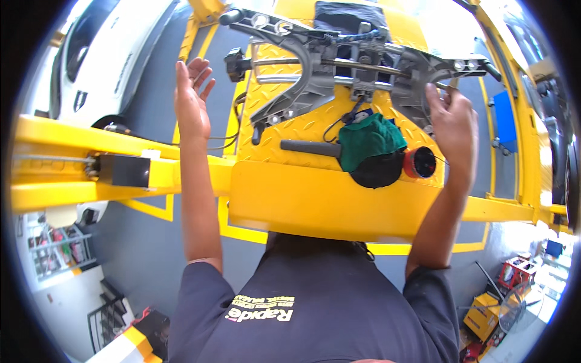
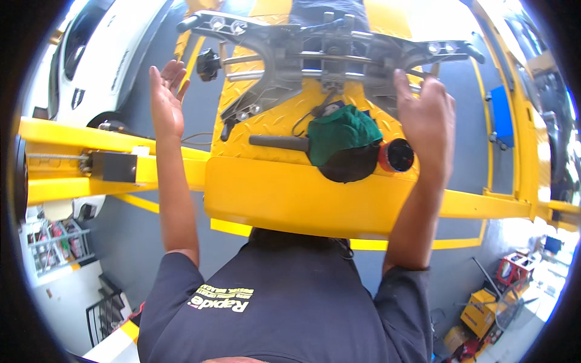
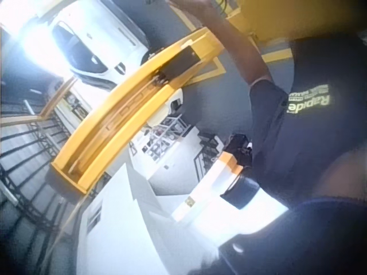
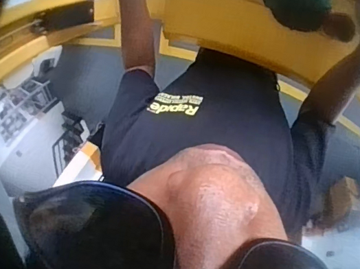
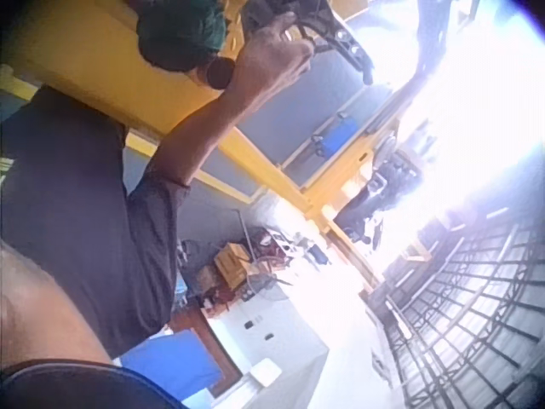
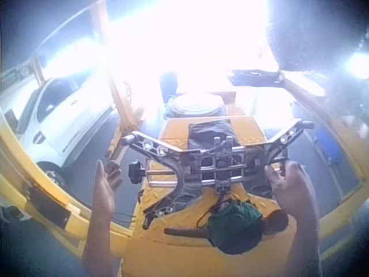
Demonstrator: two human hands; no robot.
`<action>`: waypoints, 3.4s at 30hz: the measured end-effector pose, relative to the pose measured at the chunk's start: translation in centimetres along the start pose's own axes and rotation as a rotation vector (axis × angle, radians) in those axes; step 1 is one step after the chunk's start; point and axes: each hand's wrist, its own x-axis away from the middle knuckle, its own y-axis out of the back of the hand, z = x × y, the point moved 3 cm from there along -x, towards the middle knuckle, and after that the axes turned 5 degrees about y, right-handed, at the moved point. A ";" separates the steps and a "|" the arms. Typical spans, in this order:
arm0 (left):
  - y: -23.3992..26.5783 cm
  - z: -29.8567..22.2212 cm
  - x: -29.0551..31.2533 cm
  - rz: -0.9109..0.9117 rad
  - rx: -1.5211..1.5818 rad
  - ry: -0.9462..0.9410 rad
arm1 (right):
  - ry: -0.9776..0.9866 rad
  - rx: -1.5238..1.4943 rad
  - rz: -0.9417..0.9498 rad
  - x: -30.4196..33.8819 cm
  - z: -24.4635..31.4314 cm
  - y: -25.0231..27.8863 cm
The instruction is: The person assembles a steering column by hand, applying grease to joints and inserting components into the metal frame. They use a small brush to spread grease and handle the column parts on a yellow lift platform before moving the assembly to a blue tool cabinet.
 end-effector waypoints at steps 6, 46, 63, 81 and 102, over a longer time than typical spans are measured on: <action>-2.5 6.4 -3.6 0.440 0.066 0.200 | -0.072 -0.196 -0.082 -3.1 -1.0 -3.7; -2.6 -18.1 -1.4 1.105 1.149 -0.019 | 0.127 -0.519 -0.976 8.9 10.2 12.2; -3.6 -29.5 11.1 1.929 1.191 0.058 | 0.123 -0.400 -1.424 31.9 4.9 17.0; 9.3 -31.2 54.4 2.269 0.358 0.753 | -0.773 -0.376 -1.450 83.4 -2.6 10.8; 20.9 -11.3 72.7 1.940 -0.728 1.544 | -1.289 -0.765 -1.029 108.5 -9.3 -18.8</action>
